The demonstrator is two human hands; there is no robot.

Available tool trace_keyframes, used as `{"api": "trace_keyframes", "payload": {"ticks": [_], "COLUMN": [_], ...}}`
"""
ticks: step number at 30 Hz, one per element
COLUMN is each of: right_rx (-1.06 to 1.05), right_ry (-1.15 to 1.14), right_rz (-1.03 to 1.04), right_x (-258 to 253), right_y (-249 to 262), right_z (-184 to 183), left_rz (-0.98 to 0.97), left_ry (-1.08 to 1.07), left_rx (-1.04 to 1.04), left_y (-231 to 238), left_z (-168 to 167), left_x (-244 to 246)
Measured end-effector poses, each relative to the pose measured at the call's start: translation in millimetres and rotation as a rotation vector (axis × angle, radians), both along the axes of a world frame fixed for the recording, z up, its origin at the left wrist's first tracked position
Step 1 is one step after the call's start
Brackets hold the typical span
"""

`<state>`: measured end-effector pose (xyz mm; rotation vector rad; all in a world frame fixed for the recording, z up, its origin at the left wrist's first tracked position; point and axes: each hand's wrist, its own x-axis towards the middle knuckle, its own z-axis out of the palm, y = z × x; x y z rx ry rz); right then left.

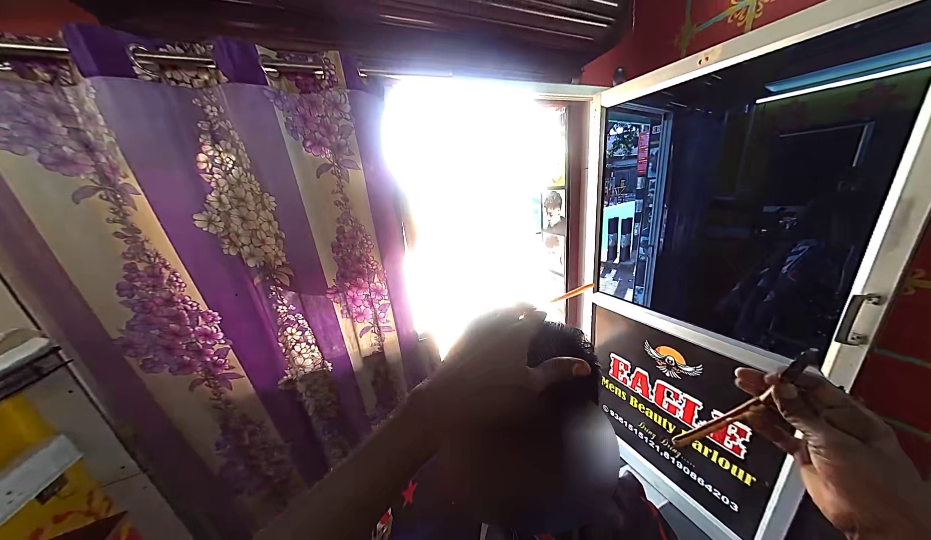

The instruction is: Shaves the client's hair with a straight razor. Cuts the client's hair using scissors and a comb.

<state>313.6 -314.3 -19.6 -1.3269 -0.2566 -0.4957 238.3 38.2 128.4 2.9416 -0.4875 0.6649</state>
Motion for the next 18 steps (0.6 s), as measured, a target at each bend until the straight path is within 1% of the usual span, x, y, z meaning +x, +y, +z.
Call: {"api": "trace_keyframes", "payload": {"ticks": [3, 4, 5, 7, 10, 11, 13, 16, 18], "right_rx": [0.238, 0.261, 0.251, 0.088, -0.352, -0.461, -0.571, -0.638, -0.672], "right_ry": [0.020, 0.004, -0.023, -0.129, -0.395, -0.470, -0.565, -0.610, -0.626], "right_rz": [0.376, 0.461, 0.502, 0.482, 0.271, 0.220, 0.214, 0.245, 0.235], "right_x": [7, 6, 3, -6, -13, -16, -19, -20, -19], "right_y": [22, 32, 42, 58, 77, 83, 93, 107, 114], "right_z": [16, 24, 33, 52, 73, 78, 85, 89, 92], "left_rz": [-0.025, -0.037, -0.043, -0.035, -0.013, -0.008, -0.015, -0.032, -0.002], "left_ry": [0.110, 0.135, 0.155, 0.208, 0.230, 0.226, 0.202, 0.177, 0.186], "left_rx": [-0.156, -0.204, -0.244, -0.318, -0.375, -0.372, -0.379, -0.401, -0.408], "left_y": [5, 6, 7, 5, 5, 6, 7, 7, 3], "left_z": [-4, -5, -4, -2, 0, 0, -3, -4, -2], "left_x": [7, 8, 7, 3, -1, -3, -5, -8, -12]}}
